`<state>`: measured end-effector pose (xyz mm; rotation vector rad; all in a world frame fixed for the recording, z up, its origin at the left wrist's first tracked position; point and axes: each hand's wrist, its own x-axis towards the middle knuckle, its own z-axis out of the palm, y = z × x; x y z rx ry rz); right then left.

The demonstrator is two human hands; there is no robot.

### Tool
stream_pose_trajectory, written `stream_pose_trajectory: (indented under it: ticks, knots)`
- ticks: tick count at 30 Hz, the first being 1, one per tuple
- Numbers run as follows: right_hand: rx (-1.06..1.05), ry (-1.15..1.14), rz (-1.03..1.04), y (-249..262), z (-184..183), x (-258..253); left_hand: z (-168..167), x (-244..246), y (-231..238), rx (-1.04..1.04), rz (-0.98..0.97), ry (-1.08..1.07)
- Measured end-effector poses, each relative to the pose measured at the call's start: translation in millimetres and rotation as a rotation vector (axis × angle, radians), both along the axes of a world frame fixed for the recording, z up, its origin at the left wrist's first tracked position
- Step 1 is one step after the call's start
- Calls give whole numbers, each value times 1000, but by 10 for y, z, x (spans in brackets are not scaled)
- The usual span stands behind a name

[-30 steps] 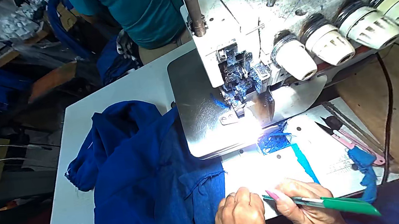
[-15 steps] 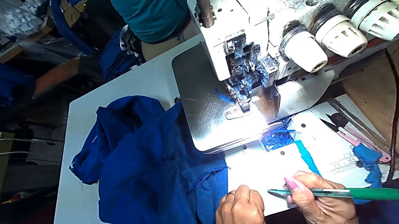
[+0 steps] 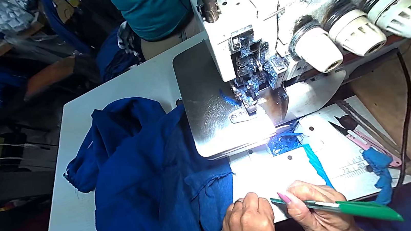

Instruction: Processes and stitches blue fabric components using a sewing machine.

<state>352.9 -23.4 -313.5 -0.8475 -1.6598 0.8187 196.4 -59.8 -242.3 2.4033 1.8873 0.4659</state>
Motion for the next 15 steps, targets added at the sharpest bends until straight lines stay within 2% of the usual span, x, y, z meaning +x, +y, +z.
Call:
stream_pose_trajectory:
  ticks: [3, 11, 15]
  knots:
    - [49, -60, -21, 0, 5, 6, 4, -4, 8, -5, -21, 0]
    - [93, -19, -156, -41, -16, 5, -25, 24, 9, 5, -41, -46]
    - [36, 10, -244, -21, -17, 59, -24, -40, -31, -16, -1, -79]
